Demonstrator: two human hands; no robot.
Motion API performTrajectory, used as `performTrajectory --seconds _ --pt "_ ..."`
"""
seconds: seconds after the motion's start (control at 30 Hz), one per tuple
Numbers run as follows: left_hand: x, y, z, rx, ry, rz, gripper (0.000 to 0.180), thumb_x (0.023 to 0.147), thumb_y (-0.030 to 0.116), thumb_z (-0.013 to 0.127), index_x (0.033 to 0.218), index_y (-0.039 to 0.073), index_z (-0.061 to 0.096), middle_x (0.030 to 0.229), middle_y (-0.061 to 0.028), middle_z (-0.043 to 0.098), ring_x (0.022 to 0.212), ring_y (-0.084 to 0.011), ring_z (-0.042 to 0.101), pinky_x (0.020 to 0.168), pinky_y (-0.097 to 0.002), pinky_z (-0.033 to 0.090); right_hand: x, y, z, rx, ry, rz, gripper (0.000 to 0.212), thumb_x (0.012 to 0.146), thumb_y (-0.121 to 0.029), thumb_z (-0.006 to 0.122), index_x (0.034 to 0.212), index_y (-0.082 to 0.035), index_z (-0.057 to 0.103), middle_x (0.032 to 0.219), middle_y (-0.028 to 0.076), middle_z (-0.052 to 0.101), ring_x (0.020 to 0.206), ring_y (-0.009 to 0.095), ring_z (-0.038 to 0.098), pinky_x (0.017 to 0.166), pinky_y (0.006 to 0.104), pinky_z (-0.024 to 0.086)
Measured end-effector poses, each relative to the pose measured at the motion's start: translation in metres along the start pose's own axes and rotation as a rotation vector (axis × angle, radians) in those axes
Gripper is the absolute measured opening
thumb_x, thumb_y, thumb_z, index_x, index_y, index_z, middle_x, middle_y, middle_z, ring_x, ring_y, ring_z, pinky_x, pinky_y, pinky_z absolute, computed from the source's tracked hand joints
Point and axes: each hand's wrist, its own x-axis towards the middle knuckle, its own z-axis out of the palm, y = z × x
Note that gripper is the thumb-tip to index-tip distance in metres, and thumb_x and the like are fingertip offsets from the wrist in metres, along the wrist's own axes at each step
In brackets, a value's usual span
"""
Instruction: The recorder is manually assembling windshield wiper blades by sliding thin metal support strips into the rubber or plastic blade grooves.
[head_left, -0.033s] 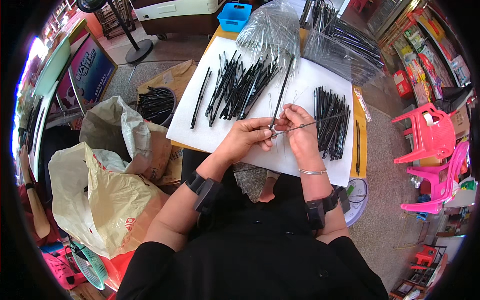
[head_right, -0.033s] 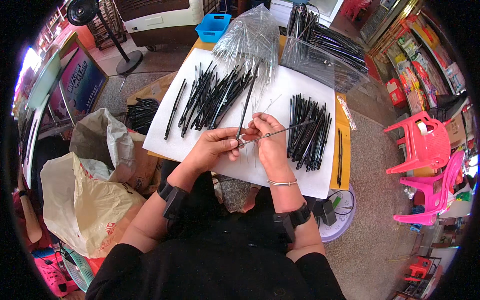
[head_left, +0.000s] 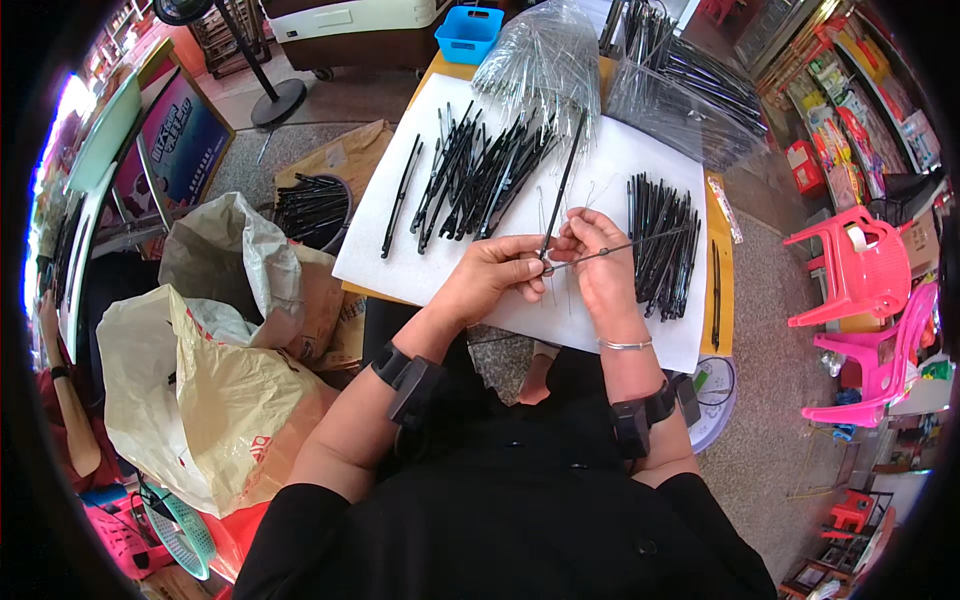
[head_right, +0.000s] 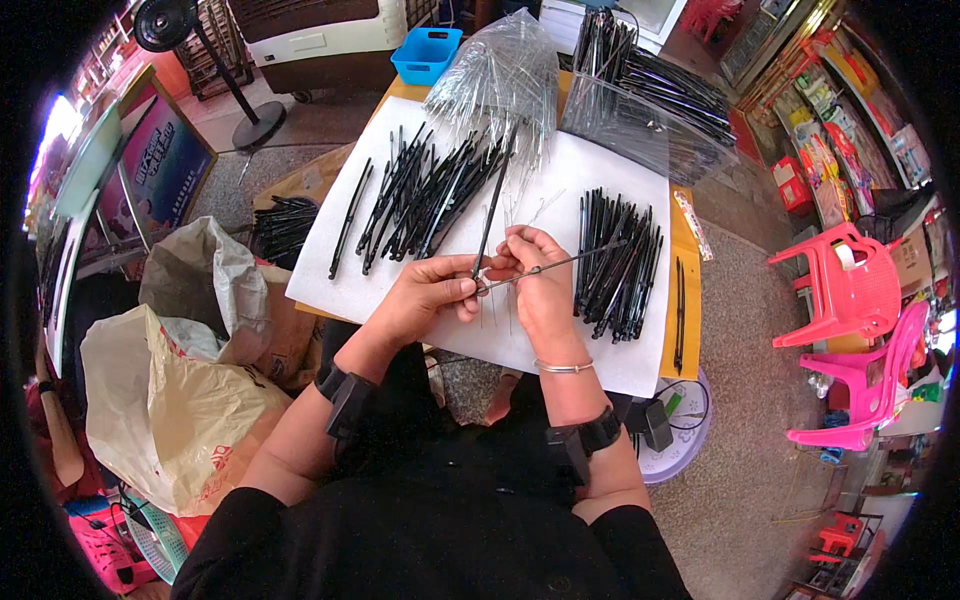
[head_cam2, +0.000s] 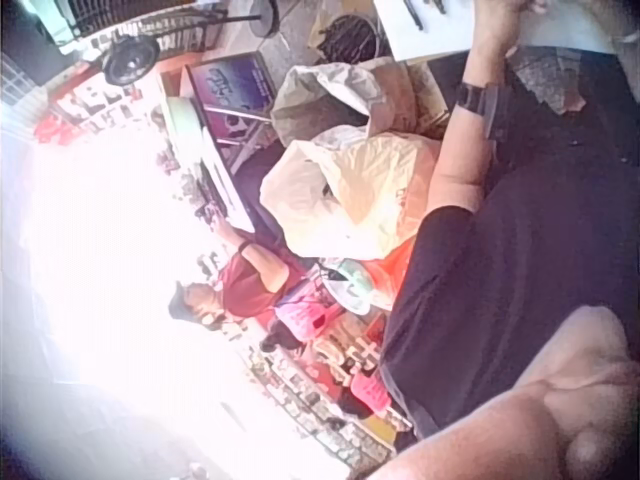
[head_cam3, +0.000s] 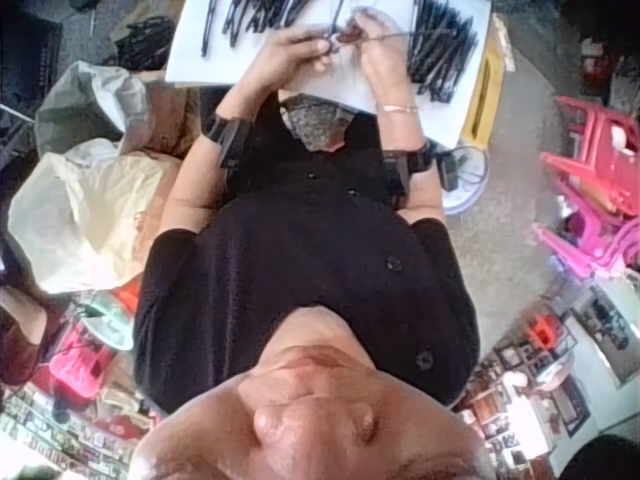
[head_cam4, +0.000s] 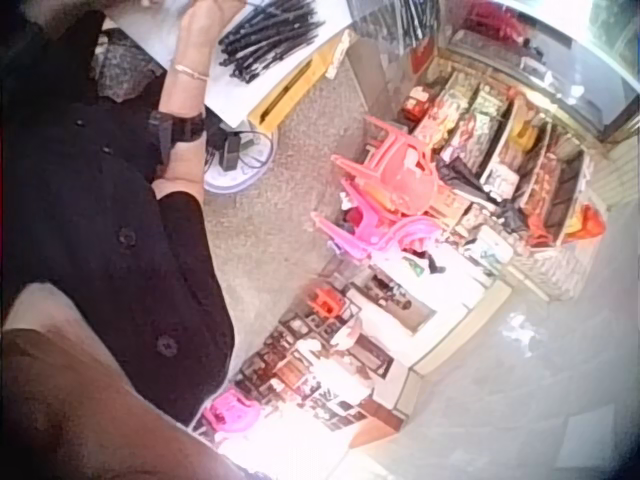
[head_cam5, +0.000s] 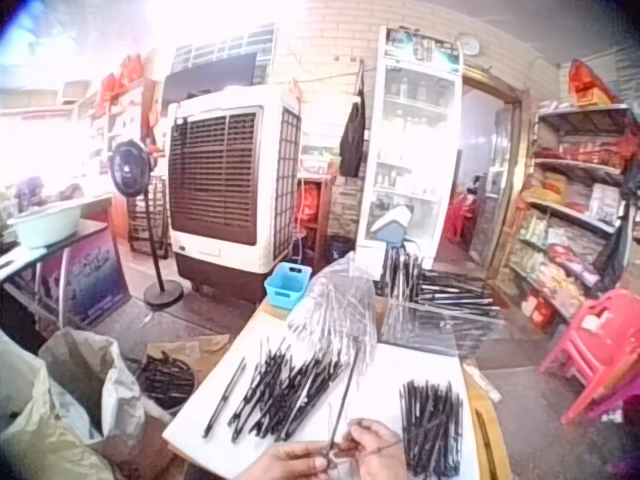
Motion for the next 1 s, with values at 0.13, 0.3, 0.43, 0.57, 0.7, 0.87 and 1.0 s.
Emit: performTrajectory --seconds 0.13,0.3,0.43,0.57,0.7,0.87,1.0 --pt "-0.003 0.003 0.009 0.028 0.075 0.026 0.031 0.088 0.003 0.058 0.119 -0.003 0.057 0.085 -0.0061 0.063 0.071 -0.011 0.06 0.067 -0.0237 0.052 -0.004 0.002 0.005 -0.028 0.112 -0.063 0.014 0.089 -0.007 0.054 0.097 0.004 0.055 0.078 0.008 0.058 0.063 0.015 0.06 0.056 0.027 0.054" --pt "-0.006 0.007 0.014 0.172 0.018 0.064 0.027 0.087 0.004 0.06 0.114 -0.003 0.06 0.087 -0.0057 0.064 0.071 -0.0112 0.061 0.066 -0.0241 0.052 -0.003 0.004 -0.003 -0.013 0.098 0.078 0.014 0.089 -0.007 0.055 0.097 0.004 0.056 0.079 0.008 0.059 0.066 0.016 0.06 0.058 0.0286 0.053" --pt "-0.005 0.005 0.007 0.112 -0.023 0.051 0.025 0.087 0.004 0.06 0.111 -0.003 0.061 0.086 -0.0056 0.064 0.07 -0.0112 0.061 0.066 -0.0241 0.052 -0.004 0.002 -0.002 -0.014 0.099 0.059 0.013 0.088 -0.007 0.057 0.095 0.004 0.056 0.077 0.008 0.059 0.064 0.017 0.06 0.057 0.0291 0.053" --pt "-0.006 0.004 0.003 0.092 -0.062 0.054 0.025 0.088 0.003 0.059 0.111 -0.003 0.061 0.084 -0.0058 0.063 0.07 -0.0115 0.061 0.064 -0.0244 0.052 -0.005 0.0 0.0 0.024 0.096 0.103 0.012 0.088 -0.007 0.056 0.094 0.004 0.056 0.076 0.008 0.059 0.06 0.016 0.061 0.055 0.0272 0.053" --pt "-0.006 0.008 0.005 0.042 -0.066 0.029 0.025 0.087 0.002 0.059 0.112 -0.004 0.061 0.083 -0.0065 0.064 0.07 -0.0123 0.062 0.064 -0.0247 0.052 -0.008 -0.002 0.006 -0.06 0.12 -0.052 0.01 0.088 -0.006 0.055 0.092 0.003 0.056 0.074 0.009 0.059 0.058 0.016 0.06 0.052 0.0259 0.053" --pt "-0.005 0.004 0.004 -0.03 -0.001 0.062 0.026 0.086 0.001 0.059 0.112 -0.003 0.061 0.083 -0.0074 0.064 0.07 -0.0135 0.062 0.063 -0.0252 0.052 -0.015 -0.009 0.018 -0.034 0.19 -0.065 0.011 0.088 -0.006 0.055 0.093 0.004 0.055 0.075 0.008 0.059 0.059 0.016 0.06 0.053 0.026 0.053" --pt "-0.006 0.005 0.003 0.09 -0.087 0.068 0.029 0.086 0.002 0.06 0.114 -0.003 0.059 0.084 -0.008 0.064 0.07 -0.014 0.062 0.063 -0.0258 0.052 -0.01 0.0 0.003 0.049 0.124 0.053 0.013 0.087 -0.006 0.057 0.095 0.004 0.055 0.075 0.009 0.059 0.061 0.017 0.061 0.054 0.0277 0.054"
